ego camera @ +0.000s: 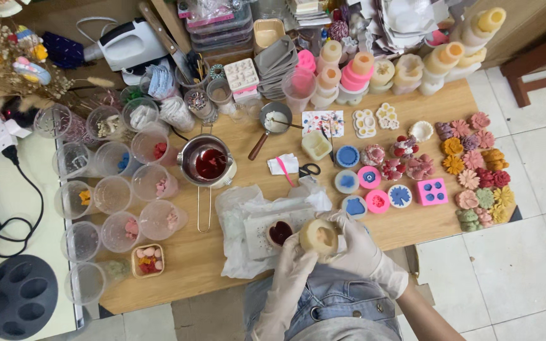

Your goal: The person removes a heart-shaped wax piece from a mold by hand. They use a spoon to transfer red liquid wax from a pot into a mold sitting on a scale. They use a stick to apply wax or detail the inside of a flower-shaped mold.

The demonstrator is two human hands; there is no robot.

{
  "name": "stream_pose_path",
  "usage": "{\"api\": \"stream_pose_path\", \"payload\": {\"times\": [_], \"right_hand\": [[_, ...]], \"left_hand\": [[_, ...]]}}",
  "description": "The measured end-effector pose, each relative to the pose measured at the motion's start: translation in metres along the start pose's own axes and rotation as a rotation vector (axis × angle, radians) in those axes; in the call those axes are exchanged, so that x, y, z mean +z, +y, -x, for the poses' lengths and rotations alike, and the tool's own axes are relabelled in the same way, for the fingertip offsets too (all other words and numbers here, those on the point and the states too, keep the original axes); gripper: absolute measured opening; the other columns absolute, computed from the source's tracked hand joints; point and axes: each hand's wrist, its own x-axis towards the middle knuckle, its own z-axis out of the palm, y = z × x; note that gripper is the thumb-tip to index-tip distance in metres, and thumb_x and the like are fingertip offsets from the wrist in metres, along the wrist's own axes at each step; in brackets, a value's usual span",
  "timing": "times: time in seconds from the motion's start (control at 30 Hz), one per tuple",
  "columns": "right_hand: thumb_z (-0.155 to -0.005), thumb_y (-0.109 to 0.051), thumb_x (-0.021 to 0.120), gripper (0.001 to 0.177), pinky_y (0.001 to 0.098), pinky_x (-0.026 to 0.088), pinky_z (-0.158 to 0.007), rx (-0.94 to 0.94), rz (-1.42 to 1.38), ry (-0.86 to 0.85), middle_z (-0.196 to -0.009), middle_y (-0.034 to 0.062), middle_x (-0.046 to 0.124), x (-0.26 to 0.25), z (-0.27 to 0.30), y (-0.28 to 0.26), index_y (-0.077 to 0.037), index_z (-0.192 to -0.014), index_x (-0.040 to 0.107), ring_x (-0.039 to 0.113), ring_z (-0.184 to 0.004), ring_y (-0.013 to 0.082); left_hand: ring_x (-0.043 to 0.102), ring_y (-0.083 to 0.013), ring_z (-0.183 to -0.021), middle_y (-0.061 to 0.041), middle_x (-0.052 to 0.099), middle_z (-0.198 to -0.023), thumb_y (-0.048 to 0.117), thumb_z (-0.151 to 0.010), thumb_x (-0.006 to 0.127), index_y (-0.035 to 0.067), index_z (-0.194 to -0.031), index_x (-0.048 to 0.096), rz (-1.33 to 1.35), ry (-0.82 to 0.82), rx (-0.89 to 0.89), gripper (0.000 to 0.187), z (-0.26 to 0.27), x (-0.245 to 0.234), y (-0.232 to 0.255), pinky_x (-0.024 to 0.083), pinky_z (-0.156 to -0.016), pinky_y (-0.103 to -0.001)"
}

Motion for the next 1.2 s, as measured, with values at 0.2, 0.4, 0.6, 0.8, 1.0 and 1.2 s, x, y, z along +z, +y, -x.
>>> {"api": "stream_pose_path", "payload": {"times": [0.2,0.4,0.6,0.8,1.0,1.2], "right_hand": [[-0.088,-0.031,0.072,0.062,0.0284,0.051,-0.098,0.531,-0.520,0.213,-0.125,0.0066,0.070,-0.032,-0.028,0.072,-0.004,-0.141,0.054,0.064,-0.112,0.0117],[-0.077,-0.021,0.082,0.073,0.0346,0.049,-0.102,0.422,0.129,0.284,-0.132,0.0160,0.063,-0.040,-0.113,0.119,0.000,-0.141,0.052,0.063,-0.119,0.0260],[-0.071,-0.015,0.084,0.085,0.0416,0.046,-0.108,0.109,0.405,0.192,-0.139,0.0238,0.057,-0.012,-0.167,0.168,-0.003,-0.147,0.050,0.057,-0.128,0.0397],[-0.068,-0.025,0.090,0.094,0.0445,0.046,-0.105,0.271,0.476,0.122,-0.140,0.0246,0.054,0.006,-0.174,0.185,-0.008,-0.150,0.046,0.056,-0.125,0.0422],[-0.063,-0.027,0.092,0.110,0.0476,0.043,-0.105,0.210,0.469,0.174,-0.144,0.0278,0.049,0.004,-0.166,0.175,-0.006,-0.156,0.035,0.051,-0.126,0.0465],[-0.080,-0.020,0.083,0.075,0.0471,0.043,-0.108,-0.042,0.484,0.406,-0.139,0.0268,0.054,0.011,-0.144,0.132,-0.005,-0.145,0.050,0.053,-0.127,0.0436]], "left_hand": [[0.065,-0.0209,-0.116,-0.012,0.063,-0.128,0.011,-0.096,0.060,0.003,-0.140,0.049,0.034,-0.065,-0.035,0.046,0.008,-0.015,0.013,0.048,-0.104,-0.033],[0.066,-0.0204,-0.114,-0.014,0.065,-0.126,0.016,-0.099,0.058,-0.002,-0.135,0.056,0.083,0.040,-0.048,0.041,0.007,-0.039,0.015,0.049,-0.104,-0.033],[0.068,-0.0221,-0.119,-0.015,0.067,-0.126,0.016,-0.099,0.056,-0.002,-0.130,0.055,0.053,0.122,0.003,0.036,0.009,-0.040,0.020,0.048,-0.106,-0.033],[0.067,-0.0219,-0.118,-0.016,0.068,-0.124,0.014,-0.099,0.056,-0.001,-0.131,0.057,0.063,0.145,0.009,0.035,0.008,-0.040,0.015,0.048,-0.105,-0.032],[0.064,-0.0151,-0.115,-0.006,0.068,-0.123,0.012,-0.097,0.063,0.004,-0.131,0.060,0.016,0.097,0.100,0.035,-0.006,-0.026,0.012,0.049,-0.101,-0.028],[0.064,-0.0167,-0.109,-0.007,0.068,-0.115,0.011,-0.102,0.062,0.001,-0.126,0.062,0.112,0.045,0.093,0.026,-0.007,-0.013,0.019,0.050,-0.099,-0.030]]}}
